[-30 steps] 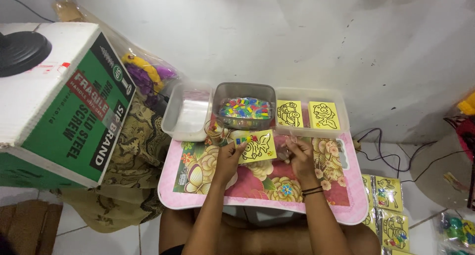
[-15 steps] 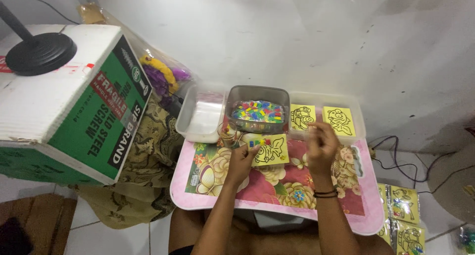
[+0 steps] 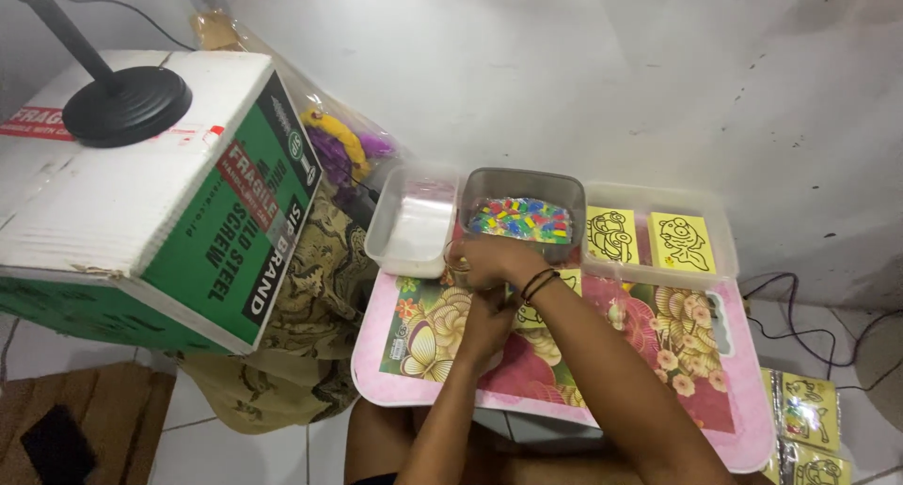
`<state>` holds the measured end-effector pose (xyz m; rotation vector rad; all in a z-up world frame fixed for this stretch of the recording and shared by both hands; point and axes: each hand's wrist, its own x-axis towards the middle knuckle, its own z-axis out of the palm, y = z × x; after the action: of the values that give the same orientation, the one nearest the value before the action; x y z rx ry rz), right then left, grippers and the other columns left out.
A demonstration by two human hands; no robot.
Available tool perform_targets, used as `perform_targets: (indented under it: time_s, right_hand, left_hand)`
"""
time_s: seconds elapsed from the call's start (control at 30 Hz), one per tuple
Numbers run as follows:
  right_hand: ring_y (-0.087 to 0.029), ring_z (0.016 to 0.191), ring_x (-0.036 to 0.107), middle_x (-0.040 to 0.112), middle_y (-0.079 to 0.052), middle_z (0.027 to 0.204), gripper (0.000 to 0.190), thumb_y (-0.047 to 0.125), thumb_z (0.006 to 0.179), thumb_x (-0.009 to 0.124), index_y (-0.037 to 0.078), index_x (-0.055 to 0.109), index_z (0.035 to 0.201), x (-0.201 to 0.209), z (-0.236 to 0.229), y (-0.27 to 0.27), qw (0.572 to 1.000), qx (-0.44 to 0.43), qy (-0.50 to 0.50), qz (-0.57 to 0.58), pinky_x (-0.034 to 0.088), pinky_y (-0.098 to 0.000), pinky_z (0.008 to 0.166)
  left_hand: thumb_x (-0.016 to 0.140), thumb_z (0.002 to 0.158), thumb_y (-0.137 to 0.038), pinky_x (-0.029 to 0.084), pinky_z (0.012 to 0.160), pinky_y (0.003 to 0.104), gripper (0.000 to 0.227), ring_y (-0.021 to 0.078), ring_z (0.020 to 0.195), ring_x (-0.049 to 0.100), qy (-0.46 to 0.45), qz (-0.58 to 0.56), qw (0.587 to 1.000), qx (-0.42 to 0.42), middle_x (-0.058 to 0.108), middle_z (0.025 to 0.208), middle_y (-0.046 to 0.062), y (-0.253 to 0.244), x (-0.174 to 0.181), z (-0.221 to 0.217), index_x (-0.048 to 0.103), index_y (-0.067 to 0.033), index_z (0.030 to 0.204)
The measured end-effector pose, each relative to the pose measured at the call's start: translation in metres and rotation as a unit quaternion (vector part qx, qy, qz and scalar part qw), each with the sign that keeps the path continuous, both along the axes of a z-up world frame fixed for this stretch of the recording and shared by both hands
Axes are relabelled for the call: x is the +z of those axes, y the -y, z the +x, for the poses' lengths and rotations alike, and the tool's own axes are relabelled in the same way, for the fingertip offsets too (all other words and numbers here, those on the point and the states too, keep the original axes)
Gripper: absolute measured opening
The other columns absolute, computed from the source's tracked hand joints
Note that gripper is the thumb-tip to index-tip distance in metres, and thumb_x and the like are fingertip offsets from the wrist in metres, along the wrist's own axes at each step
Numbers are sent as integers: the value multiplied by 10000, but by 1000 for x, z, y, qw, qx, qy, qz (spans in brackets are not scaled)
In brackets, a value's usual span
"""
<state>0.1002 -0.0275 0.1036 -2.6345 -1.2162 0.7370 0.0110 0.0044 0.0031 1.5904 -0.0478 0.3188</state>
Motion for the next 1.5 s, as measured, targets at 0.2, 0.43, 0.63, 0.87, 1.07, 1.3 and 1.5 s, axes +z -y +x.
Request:
perform_targets:
  time_s: [0.2, 0.43, 0.63, 0.87, 1.07, 1.3, 1.5]
  right_hand:
    - [-479, 1181, 635, 708, -243, 1203, 369, 188, 841, 633, 160, 742, 1192, 8, 5, 8, 999, 4, -36, 8, 511, -559, 1013]
    - [-433, 1043, 697, 754, -164, 1103, 289, 226, 919, 648, 250, 764, 1182, -5, 19, 15, 999, -27, -26, 29, 560, -525, 927]
    - [-405, 917, 724, 778, -137, 947, 201, 298, 936, 660, 224, 801, 1059, -16, 25, 21, 997, -21, -3, 75, 569, -504, 840]
    - [-372, 756, 686, 725, -145, 749, 185, 262, 936, 677, 208, 801, 1062, -30, 36, 31, 985, -46, 12, 167, 548, -478, 741]
    - [-307, 561, 617, 633, -106, 550, 166, 217, 911, 703, 190, 816, 1030, -25, 36, 37, 975, -47, 30, 213, 502, -423, 614]
    - [-366, 598, 641, 651, -143, 579, 148, 213, 878, 727, 172, 813, 991, -14, 26, 47, 956, -65, 71, 278, 515, -461, 641]
    - [-194, 630, 581, 652, -126, 653, 159, 200, 895, 719, 140, 795, 1021, -4, 19, 91, 892, -128, 60, 430, 483, -346, 634]
  left_hand:
    - [608, 917, -110, 294, 539, 246, 338, 92, 500, 284, -34, 0, 999, -25, 359, 526, -40, -10, -11, 1, 502, -136, 598]
    - [586, 929, -127, 283, 521, 260, 397, 100, 467, 284, -36, 19, 999, -30, 333, 452, -3, -11, -30, 8, 455, -104, 554]
    - [607, 963, -202, 283, 538, 269, 416, 113, 493, 315, -45, 13, 998, -35, 347, 483, 11, -9, -24, 4, 503, -101, 573]
    - [595, 987, -186, 329, 561, 304, 367, 148, 547, 388, -46, 24, 998, -29, 447, 513, 46, -8, -19, 2, 564, -48, 648]
    - [609, 1016, -208, 407, 628, 300, 317, 137, 651, 475, -48, 12, 998, -31, 560, 602, 44, -7, -43, 11, 672, -32, 760]
    - [659, 996, -263, 418, 605, 307, 345, 117, 624, 487, -44, 16, 999, -20, 555, 557, 50, -4, -8, -2, 675, -46, 728]
    - [665, 991, -247, 420, 611, 302, 338, 135, 623, 496, -48, 5, 999, -8, 538, 573, 14, -2, -32, 8, 645, -49, 719]
